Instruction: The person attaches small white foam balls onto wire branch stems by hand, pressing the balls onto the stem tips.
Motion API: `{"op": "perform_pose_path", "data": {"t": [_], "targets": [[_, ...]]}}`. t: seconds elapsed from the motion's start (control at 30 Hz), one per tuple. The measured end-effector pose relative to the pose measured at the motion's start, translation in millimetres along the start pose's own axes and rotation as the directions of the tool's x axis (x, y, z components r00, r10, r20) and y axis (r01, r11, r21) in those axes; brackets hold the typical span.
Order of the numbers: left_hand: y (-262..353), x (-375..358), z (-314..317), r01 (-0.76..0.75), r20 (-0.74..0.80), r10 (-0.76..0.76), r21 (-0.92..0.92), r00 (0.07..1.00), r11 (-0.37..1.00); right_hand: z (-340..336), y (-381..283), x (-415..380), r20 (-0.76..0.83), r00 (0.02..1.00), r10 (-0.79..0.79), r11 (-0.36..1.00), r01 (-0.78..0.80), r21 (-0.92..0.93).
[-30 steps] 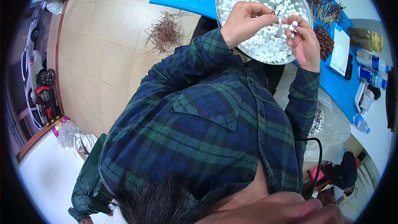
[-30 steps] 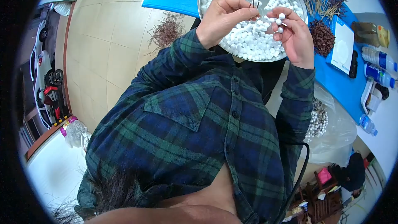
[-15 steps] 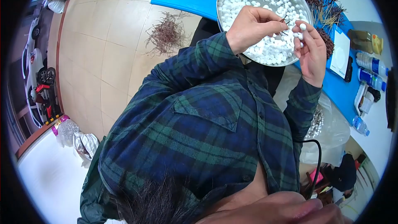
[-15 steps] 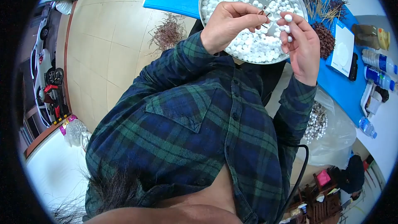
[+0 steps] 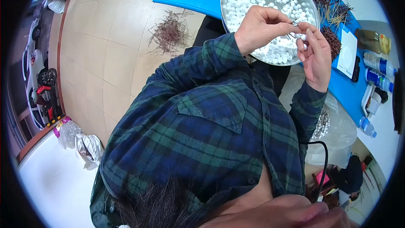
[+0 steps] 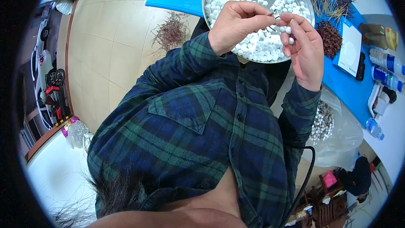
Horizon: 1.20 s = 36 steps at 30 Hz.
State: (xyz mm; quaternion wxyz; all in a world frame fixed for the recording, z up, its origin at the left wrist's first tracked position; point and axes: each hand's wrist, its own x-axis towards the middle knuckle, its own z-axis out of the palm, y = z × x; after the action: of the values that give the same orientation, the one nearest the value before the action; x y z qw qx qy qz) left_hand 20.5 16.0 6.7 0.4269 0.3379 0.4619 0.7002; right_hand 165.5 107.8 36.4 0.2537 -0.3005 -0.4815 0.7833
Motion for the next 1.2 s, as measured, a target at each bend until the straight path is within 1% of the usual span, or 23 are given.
{"op": "perform_pose_path", "data": {"t": [0.07,0.23,0.37,0.57,0.63,0.7,0.73,0.8,0.87,1.07,1.2], "targets": [[-1,0,-1,0.0,0.006,0.0,0.001,1.0,1.0,0,2,-1,-0.007,1.0,0.005,1.0,-0.005,0.001],[-3,0,-3,0.031,0.005,-0.031,-0.001,1.0,1.0,-7,10,2,0.061,0.997,-0.049,0.998,0.046,0.039],[2,-1,-1,0.05,-0.004,-0.05,0.002,0.999,0.999,-20,20,6,0.146,0.989,-0.024,0.953,-0.021,0.304],[-7,0,-1,0.031,0.03,-0.028,-0.088,0.999,0.996,-1,20,2,0.083,0.993,-0.088,0.928,0.052,0.37],[-7,0,-1,0.031,0.028,-0.029,-0.073,0.999,0.997,3,21,-2,0.019,0.993,-0.115,0.979,0.11,0.173],[-6,0,-2,0.032,0.025,-0.031,-0.057,0.999,0.998,7,21,-5,-0.039,0.987,-0.154,0.988,0.153,-0.034],[-6,0,-2,0.032,0.025,-0.031,-0.058,0.999,0.998,10,21,-6,-0.039,0.987,-0.154,0.988,0.153,-0.035],[-5,0,-3,0.027,0.016,-0.026,-0.068,1.0,0.997,17,21,-8,-0.066,0.965,-0.253,0.946,0.232,-0.228],[-5,0,-3,0.021,0.006,-0.02,-0.079,1.0,0.997,21,21,-10,-0.071,0.934,-0.352,0.862,0.293,-0.413],[-3,-2,-3,0.028,0.032,-0.025,-0.093,0.999,0.995,12,21,-16,-0.063,0.937,-0.345,0.842,0.279,-0.461],[3,-2,-3,0.08,0.076,-0.077,-0.027,0.994,0.996,6,3,-15,-0.049,0.932,-0.36,0.859,0.311,-0.406]]}}
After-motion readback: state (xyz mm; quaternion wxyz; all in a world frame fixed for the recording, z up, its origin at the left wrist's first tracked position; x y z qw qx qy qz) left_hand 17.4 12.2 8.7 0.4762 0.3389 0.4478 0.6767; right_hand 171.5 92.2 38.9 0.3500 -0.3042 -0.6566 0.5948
